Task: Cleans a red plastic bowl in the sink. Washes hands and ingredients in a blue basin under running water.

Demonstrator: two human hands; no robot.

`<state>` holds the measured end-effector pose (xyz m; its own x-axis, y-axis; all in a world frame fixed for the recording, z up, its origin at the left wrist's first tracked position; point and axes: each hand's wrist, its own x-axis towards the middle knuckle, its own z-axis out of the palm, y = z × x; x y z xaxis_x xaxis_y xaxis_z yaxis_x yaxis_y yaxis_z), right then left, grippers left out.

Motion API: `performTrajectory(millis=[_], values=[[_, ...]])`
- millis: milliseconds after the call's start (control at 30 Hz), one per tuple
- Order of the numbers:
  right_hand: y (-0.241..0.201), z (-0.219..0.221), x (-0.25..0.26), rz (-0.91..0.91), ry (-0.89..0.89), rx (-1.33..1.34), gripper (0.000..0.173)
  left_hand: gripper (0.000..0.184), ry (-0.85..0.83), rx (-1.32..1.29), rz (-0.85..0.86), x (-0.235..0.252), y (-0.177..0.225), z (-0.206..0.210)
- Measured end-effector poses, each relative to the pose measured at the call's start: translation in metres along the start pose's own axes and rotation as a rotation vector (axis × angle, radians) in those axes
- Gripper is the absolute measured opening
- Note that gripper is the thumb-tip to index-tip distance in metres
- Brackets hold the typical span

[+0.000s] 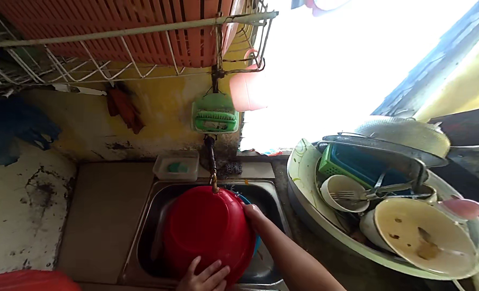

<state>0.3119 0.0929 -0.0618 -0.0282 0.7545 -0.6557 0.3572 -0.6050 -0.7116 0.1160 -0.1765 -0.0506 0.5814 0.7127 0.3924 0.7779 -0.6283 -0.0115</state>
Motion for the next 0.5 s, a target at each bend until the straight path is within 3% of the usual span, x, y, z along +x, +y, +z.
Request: performTrajectory(millis=[67, 133, 233, 367, 500], values=[[0.018, -0.007, -0.001, -0.011, 0.083, 0.045, 0.053, 0.035, -0.079, -0.161, -0.105, 0.054, -0.005, 0.007], [0.038, -0.008, -0.003, -0.038, 0.154, 0.098, 0.055, 0.041, -0.348, -0.360, -0.242, 0.115, -0.023, 0.007], [0.061, -0.008, -0.009, -0.076, 0.234, 0.133, 0.058, 0.052, -0.589, -0.382, -0.341, 0.188, -0.060, 0.022], [0.077, -0.019, -0.018, -0.117, 0.345, 0.095, 0.060, 0.070, -0.512, -0.308, -0.508, 0.230, -0.105, 0.046], [0.091, -0.034, -0.018, -0.132, 0.449, 0.005, 0.059, 0.057, -0.281, -0.469, -0.961, 0.185, -0.171, 0.072]])
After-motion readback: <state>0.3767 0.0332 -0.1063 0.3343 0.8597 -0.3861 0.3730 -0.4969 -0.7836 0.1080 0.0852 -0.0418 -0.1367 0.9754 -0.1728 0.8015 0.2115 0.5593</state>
